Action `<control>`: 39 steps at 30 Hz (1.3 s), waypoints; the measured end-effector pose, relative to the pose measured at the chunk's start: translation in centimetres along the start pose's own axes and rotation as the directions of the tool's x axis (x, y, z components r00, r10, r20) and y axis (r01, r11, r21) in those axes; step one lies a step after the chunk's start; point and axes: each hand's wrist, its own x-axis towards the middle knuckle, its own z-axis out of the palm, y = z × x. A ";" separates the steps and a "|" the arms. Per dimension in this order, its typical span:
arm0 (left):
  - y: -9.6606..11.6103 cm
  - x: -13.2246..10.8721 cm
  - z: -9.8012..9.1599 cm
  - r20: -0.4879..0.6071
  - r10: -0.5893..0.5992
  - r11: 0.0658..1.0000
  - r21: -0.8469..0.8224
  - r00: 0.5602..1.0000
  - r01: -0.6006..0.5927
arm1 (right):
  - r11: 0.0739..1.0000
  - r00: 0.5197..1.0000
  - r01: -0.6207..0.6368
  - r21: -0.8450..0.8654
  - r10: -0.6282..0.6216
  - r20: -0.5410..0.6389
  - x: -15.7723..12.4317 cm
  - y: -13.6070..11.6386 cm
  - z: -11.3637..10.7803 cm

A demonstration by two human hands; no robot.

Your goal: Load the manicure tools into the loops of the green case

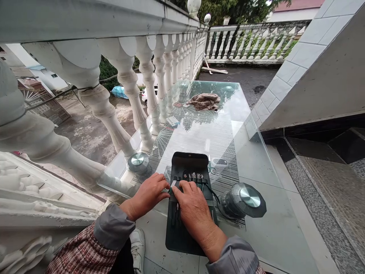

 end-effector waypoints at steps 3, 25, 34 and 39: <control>-0.1 0.1 0.2 -0.011 0.000 0.999 -0.034 1.000 -0.001 | 0.998 0.999 -0.011 0.066 0.014 -0.043 0.1 0.1 0.1; 0.4 0.9 0.5 -0.051 0.050 0.998 -0.028 0.997 -0.051 | 0.990 0.991 0.012 0.143 0.007 -0.133 0.4 0.7 0.7; 0.5 0.3 0.3 -0.067 0.084 0.996 -0.034 0.994 -0.087 | 0.999 0.994 0.037 0.040 -0.033 -0.104 0.0 0.6 0.9; 0.6 -0.1 0.4 -0.089 0.162 0.987 0.011 0.983 -0.161 | 0.998 0.990 0.060 0.030 -0.056 -0.129 -0.1 0.7 0.9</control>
